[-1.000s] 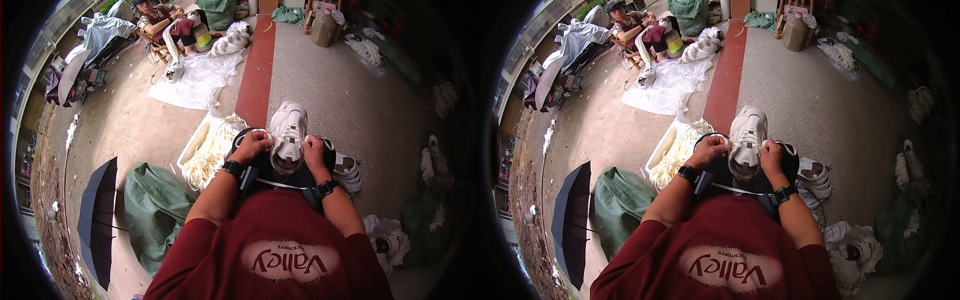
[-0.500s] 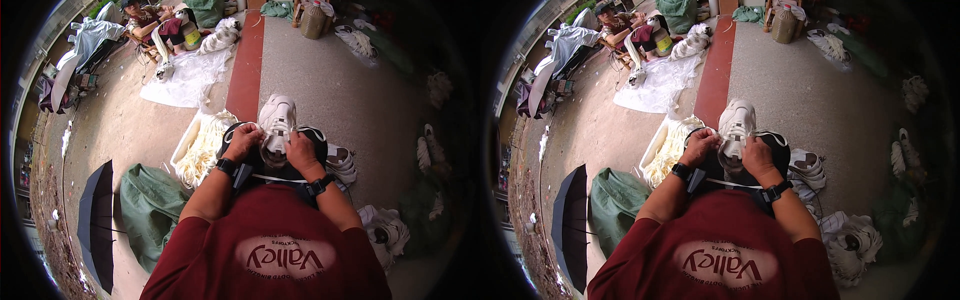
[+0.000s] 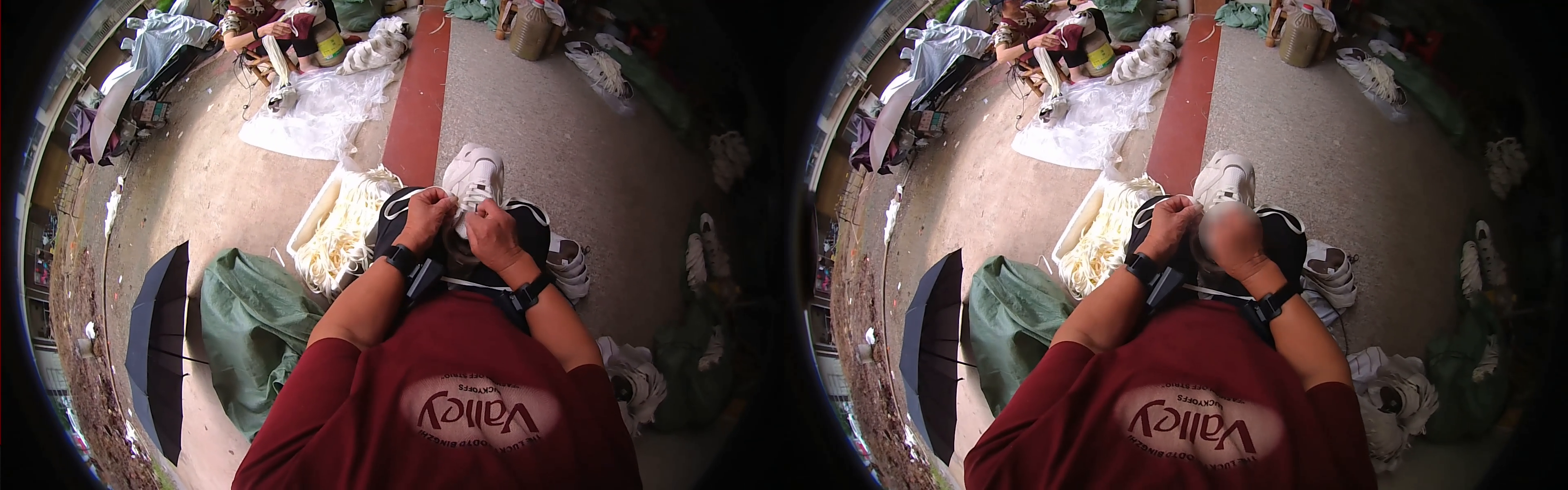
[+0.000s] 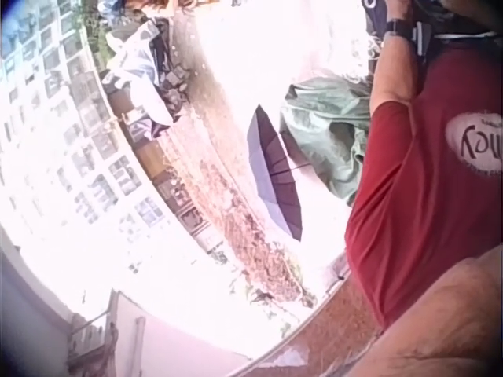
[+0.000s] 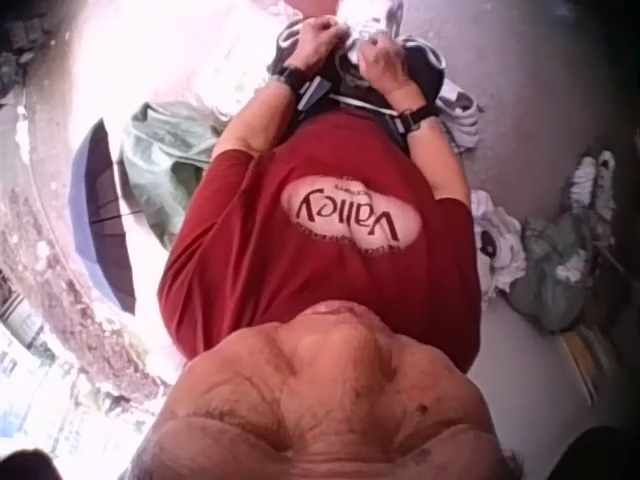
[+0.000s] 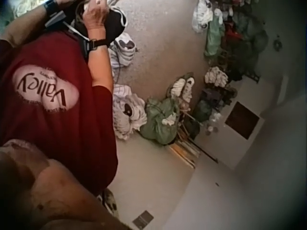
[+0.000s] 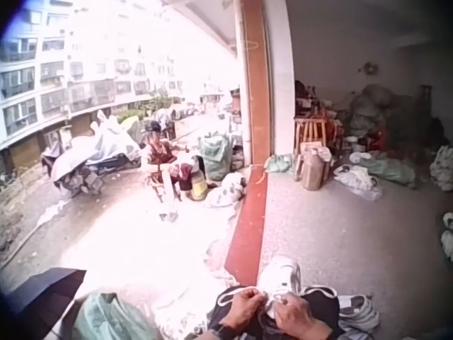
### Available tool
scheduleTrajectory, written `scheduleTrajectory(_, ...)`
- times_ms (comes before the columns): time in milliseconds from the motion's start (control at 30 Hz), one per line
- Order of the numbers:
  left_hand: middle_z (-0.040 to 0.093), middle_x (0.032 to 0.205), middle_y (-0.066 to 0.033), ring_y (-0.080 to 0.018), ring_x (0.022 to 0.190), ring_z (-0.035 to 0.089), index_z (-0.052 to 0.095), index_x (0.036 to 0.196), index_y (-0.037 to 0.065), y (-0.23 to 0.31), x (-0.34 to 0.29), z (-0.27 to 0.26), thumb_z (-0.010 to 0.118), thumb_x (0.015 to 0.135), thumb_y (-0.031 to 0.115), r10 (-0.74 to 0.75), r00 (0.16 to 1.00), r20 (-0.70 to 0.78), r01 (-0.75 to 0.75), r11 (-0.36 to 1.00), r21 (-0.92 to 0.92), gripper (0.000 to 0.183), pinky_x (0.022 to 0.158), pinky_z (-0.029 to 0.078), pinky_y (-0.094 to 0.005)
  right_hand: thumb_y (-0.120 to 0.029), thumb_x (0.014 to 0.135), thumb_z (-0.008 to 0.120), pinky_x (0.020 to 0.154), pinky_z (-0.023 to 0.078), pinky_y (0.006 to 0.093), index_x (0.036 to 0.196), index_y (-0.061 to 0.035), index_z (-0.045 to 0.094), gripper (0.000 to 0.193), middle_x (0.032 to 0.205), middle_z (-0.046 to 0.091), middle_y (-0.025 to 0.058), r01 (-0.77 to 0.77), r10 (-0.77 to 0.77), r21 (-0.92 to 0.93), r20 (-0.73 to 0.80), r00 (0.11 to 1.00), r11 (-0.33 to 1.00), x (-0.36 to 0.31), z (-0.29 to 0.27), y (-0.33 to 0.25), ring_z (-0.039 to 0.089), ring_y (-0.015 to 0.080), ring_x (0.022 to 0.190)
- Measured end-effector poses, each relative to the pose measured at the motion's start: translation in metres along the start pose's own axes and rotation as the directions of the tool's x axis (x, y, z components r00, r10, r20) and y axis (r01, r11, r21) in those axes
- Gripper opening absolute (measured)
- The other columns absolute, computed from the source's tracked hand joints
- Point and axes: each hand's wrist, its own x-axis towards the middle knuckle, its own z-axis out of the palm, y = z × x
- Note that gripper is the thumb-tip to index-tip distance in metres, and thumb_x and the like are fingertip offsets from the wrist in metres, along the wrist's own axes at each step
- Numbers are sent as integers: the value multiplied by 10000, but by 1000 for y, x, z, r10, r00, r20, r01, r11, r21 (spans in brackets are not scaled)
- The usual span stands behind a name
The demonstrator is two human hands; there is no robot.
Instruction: Insert white shoelaces into the eyelets of a white athletic shoe.
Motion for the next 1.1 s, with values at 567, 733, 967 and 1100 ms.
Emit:
scheduleTrajectory(567, 578, 785, -164, -350, 723, 584, 598, 802, 18, 14, -18, 16, 610, 773, 168, 408, 868, 281, -426, 325, 844, 153, 634, 475, -428, -28, 754, 558, 668, 442, 371, 963, -33, 643, 226, 800, 505, 126, -168, 165, 193, 36, 986, 967, -8, 19, 27, 526, 278, 748)
scheduleTrajectory(733, 610, 819, -174, -329, 733, 607, 620, 834, 8, 8, -18, 6, 619, 765, 147, 331, 883, 334, -403, 168, 899, 155, 635, 490, -380, -43, 726, 572, 638, 434, 392, 797, -33, 620, 86, 749, 492, 127, -136, 136, 20, -35, 990, 991, 1, 21, 8, 517, 299, 693)
scheduleTrajectory(967, 648, 784, -33, -69, 685, 560, 645, 941, -42, 3, -6, -9, 625, 776, 54, 20, 996, 92, -76, 746, 661, 192, 643, 466, -222, -12, 649, 568, 630, 433, 393, 674, -38, 556, 38, 772, 503, 137, -69, 64, -64, -84, 994, 996, 8, 32, 13, 523, 327, 714)
scheduleTrajectory(1100, 640, 777, -35, -72, 688, 561, 645, 888, -30, -3, -11, -15, 638, 773, 46, 6, 1000, 29, -21, 828, 561, 138, 650, 468, -227, -9, 742, 561, 695, 436, 314, 728, -17, 576, 22, 901, 551, 120, -172, 166, 442, 53, 985, 880, -12, -11, 8, 551, 217, 783)
